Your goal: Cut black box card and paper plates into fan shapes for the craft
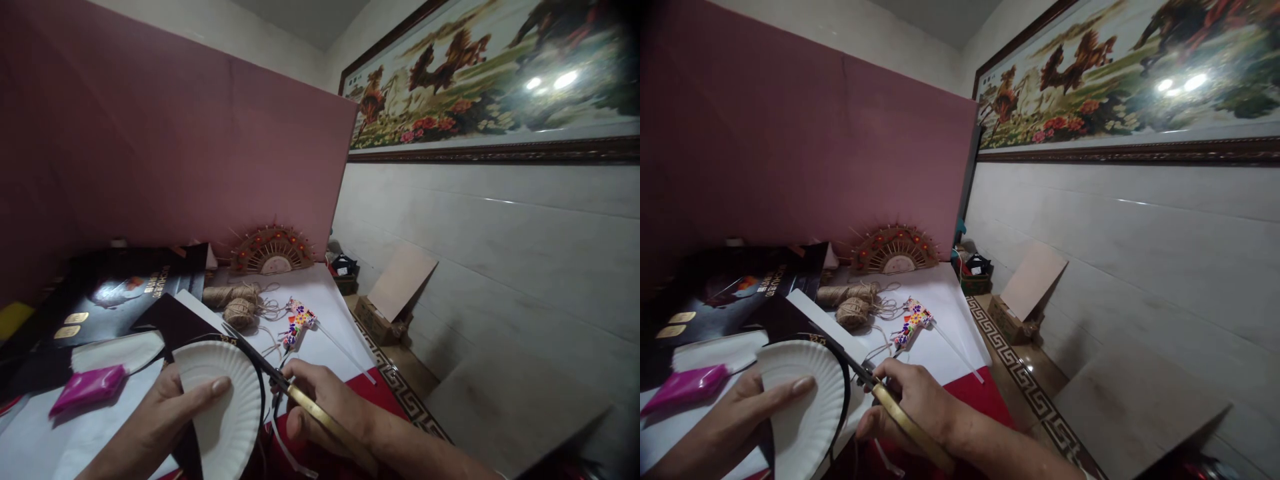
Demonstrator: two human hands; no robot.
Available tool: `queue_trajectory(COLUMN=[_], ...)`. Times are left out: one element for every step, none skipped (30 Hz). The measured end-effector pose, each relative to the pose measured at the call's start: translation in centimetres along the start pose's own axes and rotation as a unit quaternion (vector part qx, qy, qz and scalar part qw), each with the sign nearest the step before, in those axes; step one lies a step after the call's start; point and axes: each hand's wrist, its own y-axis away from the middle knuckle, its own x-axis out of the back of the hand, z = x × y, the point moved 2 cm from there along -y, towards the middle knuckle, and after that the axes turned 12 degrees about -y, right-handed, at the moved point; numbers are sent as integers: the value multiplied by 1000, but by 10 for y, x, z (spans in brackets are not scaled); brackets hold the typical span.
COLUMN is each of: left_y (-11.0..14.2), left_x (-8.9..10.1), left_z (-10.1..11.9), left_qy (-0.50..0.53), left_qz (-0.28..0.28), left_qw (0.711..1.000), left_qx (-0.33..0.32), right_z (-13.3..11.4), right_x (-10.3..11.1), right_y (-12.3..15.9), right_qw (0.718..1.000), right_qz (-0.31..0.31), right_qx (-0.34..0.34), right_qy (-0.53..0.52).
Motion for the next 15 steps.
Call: queue_trajectory(left_y=[0, 0, 1, 1, 1, 1, 2, 2, 2, 3, 3, 3, 3, 3, 3], left_x=[0, 0, 0, 1, 2, 2, 2, 3, 3, 3, 3, 3, 3, 3, 4], left_z=[-1, -2, -2, -3, -2, -2, -1, 0, 1, 2, 2, 3, 3, 2, 1], left_qy=[-10, -15, -18, -21, -24, -25, -24, -22, -19, -15, -12, -12, -14, -19, -26], left_qz=[-8, -14, -20, -24, -27, -31, -35, -38, -40, -40, -41, -44, -51, -61, -73], left_qw=[1000, 1000, 1000, 1000, 999, 999, 999, 999, 999, 999, 999, 999, 999, 998, 997], left_qx=[-2, -1, 0, 2, 3, 4, 5, 6, 6, 5, 3, 0, -2, -2, -3], right_z=[-1, -1, -1, -1, -1, -1, -1, -1, -1, 0, 0, 1, 2, 3, 4], right_x=[0, 0, -1, -1, -1, -1, -1, -1, -1, -1, -1, -1, -1, -1, -1], right_y=[0, 0, -1, -1, -1, 0, 0, 0, 0, 0, 0, 0, 0, 1, 1], right_qw=[1000, 1000, 999, 999, 999, 999, 999, 999, 999, 999, 998, 999, 999, 999, 999], right_qz=[-7, -13, -17, -18, -17, -15, -13, -12, -13, -13, -14, -14, -13, -12, -9], right_qx=[10, 19, 26, 31, 34, 34, 34, 35, 36, 36, 34, 31, 27, 21, 16], right_qy=[5, 9, 13, 15, 17, 20, 24, 28, 32, 37, 41, 42, 42, 39, 33])
